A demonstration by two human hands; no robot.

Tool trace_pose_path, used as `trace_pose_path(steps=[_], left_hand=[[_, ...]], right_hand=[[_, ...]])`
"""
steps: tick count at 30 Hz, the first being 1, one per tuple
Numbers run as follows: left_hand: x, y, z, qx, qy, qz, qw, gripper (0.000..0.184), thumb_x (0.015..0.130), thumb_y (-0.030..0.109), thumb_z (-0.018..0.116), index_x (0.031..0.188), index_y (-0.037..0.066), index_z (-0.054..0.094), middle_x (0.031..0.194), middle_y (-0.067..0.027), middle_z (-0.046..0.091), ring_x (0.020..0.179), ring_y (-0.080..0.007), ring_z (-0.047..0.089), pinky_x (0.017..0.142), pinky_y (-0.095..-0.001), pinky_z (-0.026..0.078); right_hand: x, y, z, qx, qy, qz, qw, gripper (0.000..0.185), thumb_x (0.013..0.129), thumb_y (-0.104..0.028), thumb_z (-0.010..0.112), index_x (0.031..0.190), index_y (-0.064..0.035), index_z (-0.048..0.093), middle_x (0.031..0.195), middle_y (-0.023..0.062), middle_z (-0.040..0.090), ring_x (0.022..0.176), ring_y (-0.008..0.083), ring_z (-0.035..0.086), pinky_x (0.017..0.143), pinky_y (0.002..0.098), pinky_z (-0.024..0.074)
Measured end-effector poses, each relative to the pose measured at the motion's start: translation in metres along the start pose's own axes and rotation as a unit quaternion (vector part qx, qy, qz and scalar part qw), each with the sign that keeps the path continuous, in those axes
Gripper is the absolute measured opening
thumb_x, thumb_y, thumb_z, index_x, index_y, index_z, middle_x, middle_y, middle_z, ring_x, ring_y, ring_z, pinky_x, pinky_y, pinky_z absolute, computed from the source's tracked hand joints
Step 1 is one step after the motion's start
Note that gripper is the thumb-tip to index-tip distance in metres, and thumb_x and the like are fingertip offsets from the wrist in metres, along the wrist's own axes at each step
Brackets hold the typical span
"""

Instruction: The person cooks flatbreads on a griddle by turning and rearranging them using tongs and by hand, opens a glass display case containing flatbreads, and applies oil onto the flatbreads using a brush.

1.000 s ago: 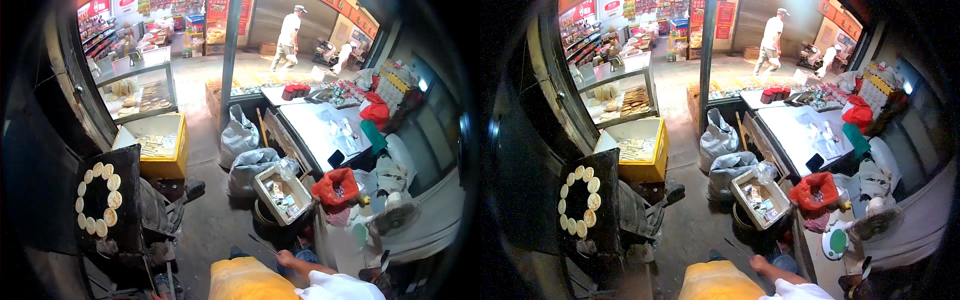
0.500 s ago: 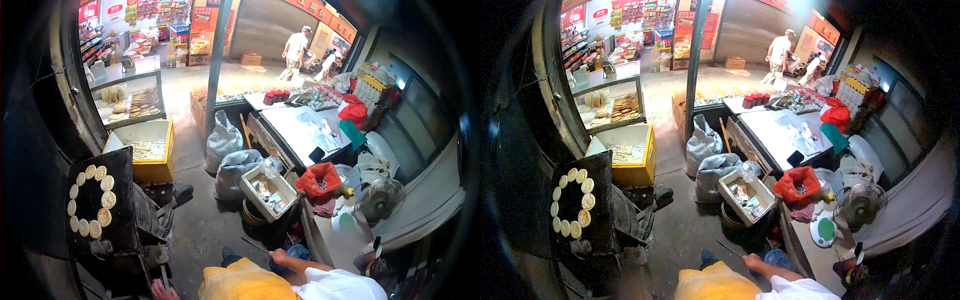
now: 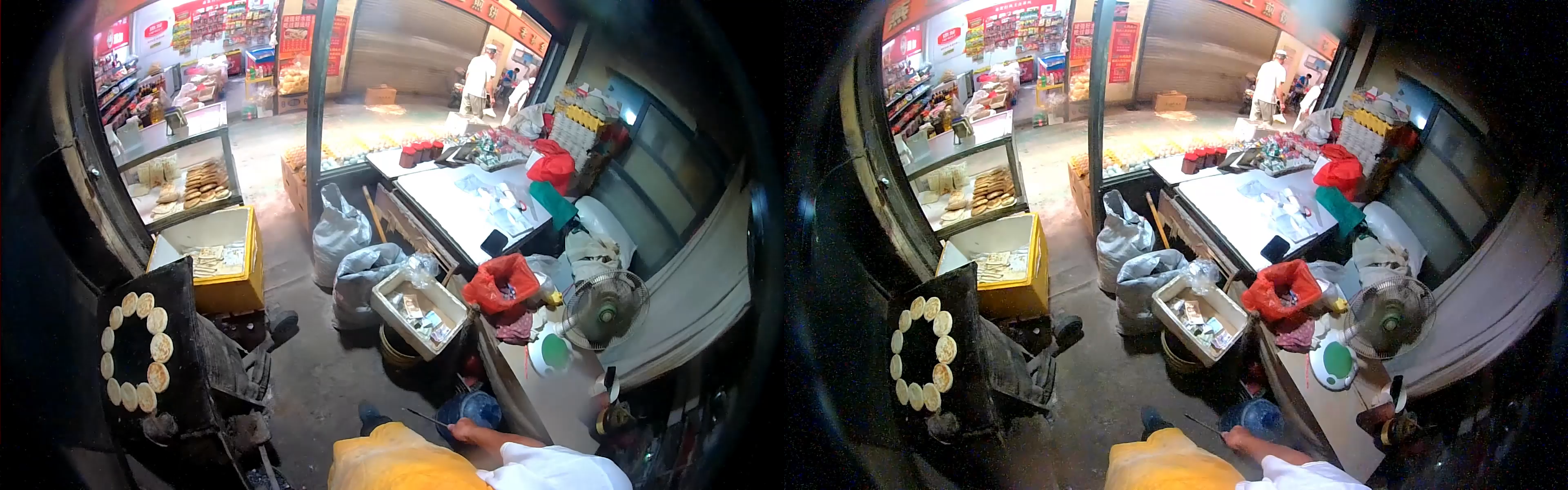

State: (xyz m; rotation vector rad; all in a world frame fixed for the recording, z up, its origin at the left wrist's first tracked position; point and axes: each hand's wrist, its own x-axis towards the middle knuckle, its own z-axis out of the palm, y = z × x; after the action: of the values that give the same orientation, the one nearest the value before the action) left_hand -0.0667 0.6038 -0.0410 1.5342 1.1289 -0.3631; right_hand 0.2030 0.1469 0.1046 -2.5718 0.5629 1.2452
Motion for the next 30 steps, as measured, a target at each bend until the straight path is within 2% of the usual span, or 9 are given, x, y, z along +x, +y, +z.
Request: trace_pose_path(steps=[5, 11, 14, 15, 18, 23, 25, 29, 30], left_hand=[[0.006, -0.017, 0.003, -0.050, 0.005, -0.076, 0.996, 0.045, 0.091, 0.030, 0.064, 0.128, 0.005, 0.056, 0.115, -0.0131, 0.058, 0.102, -0.0256, 0.054, 0.087, -0.0384, 0.045], [0.018, -0.002, 0.017, -0.134, 0.024, -0.117, 0.984, 0.041, 0.092, 0.030, 0.064, 0.124, 0.005, 0.059, 0.104, -0.0101, 0.061, 0.092, -0.0205, 0.056, 0.079, -0.0347, 0.048], [0.030, 0.021, 0.024, -0.198, 0.035, -0.084, 0.976, 0.039, 0.092, 0.030, 0.064, 0.121, 0.005, 0.061, 0.099, -0.0086, 0.063, 0.086, -0.0179, 0.058, 0.075, -0.0328, 0.049], [0.041, 0.034, 0.026, -0.200, 0.038, -0.062, 0.977, 0.039, 0.092, 0.030, 0.064, 0.121, 0.005, 0.061, 0.097, -0.0081, 0.064, 0.084, -0.0171, 0.058, 0.074, -0.0322, 0.049], [0.089, 0.104, 0.028, -0.013, 0.061, 0.027, 0.998, 0.037, 0.092, 0.027, 0.064, 0.122, 0.005, 0.060, 0.097, -0.0074, 0.063, 0.081, -0.0173, 0.058, 0.071, -0.0331, 0.050], [0.083, 0.216, 0.043, -0.099, 0.052, 0.043, 0.993, 0.039, 0.094, 0.024, 0.062, 0.128, 0.005, 0.057, 0.107, -0.0103, 0.064, 0.090, -0.0180, 0.061, 0.076, -0.0324, 0.051], [0.061, 0.247, 0.053, -0.008, 0.088, 0.144, 0.986, 0.041, 0.094, 0.025, 0.062, 0.129, 0.004, 0.057, 0.112, -0.0113, 0.065, 0.099, -0.0189, 0.061, 0.081, -0.0332, 0.052], [0.060, 0.215, 0.054, 0.104, 0.090, 0.185, 0.973, 0.043, 0.094, 0.027, 0.061, 0.129, 0.005, 0.057, 0.114, -0.0121, 0.064, 0.106, -0.0221, 0.060, 0.087, -0.0376, 0.051], [0.077, 0.175, 0.052, 0.108, 0.086, 0.132, 0.982, 0.042, 0.093, 0.028, 0.061, 0.129, 0.005, 0.058, 0.115, -0.0126, 0.064, 0.107, -0.0241, 0.060, 0.089, -0.0388, 0.050]], right_hand=[[0.026, 0.005, -0.001, -0.002, 0.018, 0.013, 1.000, 0.058, 0.094, -0.048, 0.057, 0.117, 0.0039, 0.065, 0.125, 0.0259, 0.061, 0.116, 0.0398, 0.059, 0.096, 0.0435, 0.0479], [0.060, -0.050, -0.048, -0.013, -0.011, -0.016, 1.000, 0.053, 0.094, -0.049, 0.056, 0.109, 0.0000, 0.070, 0.119, 0.0236, 0.064, 0.112, 0.0373, 0.062, 0.093, 0.0436, 0.0492], [0.124, -0.073, -0.053, 0.012, 0.025, -0.103, 0.994, 0.047, 0.092, -0.048, 0.057, 0.087, -0.0049, 0.074, 0.094, 0.0206, 0.070, 0.094, 0.0350, 0.067, 0.085, 0.0446, 0.0510], [0.138, -0.084, -0.062, 0.019, 0.024, -0.105, 0.994, 0.047, 0.092, -0.048, 0.057, 0.087, -0.0049, 0.074, 0.094, 0.0206, 0.070, 0.094, 0.0350, 0.067, 0.085, 0.0446, 0.0510], [0.155, -0.127, -0.101, 0.034, 0.011, -0.161, 0.986, 0.048, 0.091, -0.048, 0.056, 0.088, -0.0035, 0.074, 0.093, 0.0201, 0.070, 0.093, 0.0354, 0.067, 0.085, 0.0450, 0.0509], [0.171, -0.162, -0.153, -0.004, -0.010, -0.199, 0.980, 0.049, 0.092, -0.049, 0.054, 0.093, -0.0039, 0.073, 0.100, 0.0209, 0.070, 0.096, 0.0363, 0.066, 0.087, 0.0445, 0.0503], [0.185, -0.162, -0.161, -0.035, -0.022, -0.222, 0.974, 0.050, 0.092, -0.050, 0.053, 0.095, -0.0041, 0.073, 0.100, 0.0211, 0.069, 0.095, 0.0369, 0.066, 0.087, 0.0446, 0.0502], [0.203, -0.163, -0.164, -0.044, -0.026, -0.221, 0.974, 0.049, 0.092, -0.049, 0.054, 0.094, -0.0041, 0.073, 0.101, 0.0214, 0.069, 0.098, 0.0359, 0.065, 0.088, 0.0438, 0.0498], [0.205, -0.162, -0.163, -0.052, -0.018, -0.230, 0.972, 0.048, 0.092, -0.049, 0.054, 0.094, -0.0041, 0.073, 0.101, 0.0213, 0.069, 0.098, 0.0352, 0.065, 0.088, 0.0433, 0.0497]])
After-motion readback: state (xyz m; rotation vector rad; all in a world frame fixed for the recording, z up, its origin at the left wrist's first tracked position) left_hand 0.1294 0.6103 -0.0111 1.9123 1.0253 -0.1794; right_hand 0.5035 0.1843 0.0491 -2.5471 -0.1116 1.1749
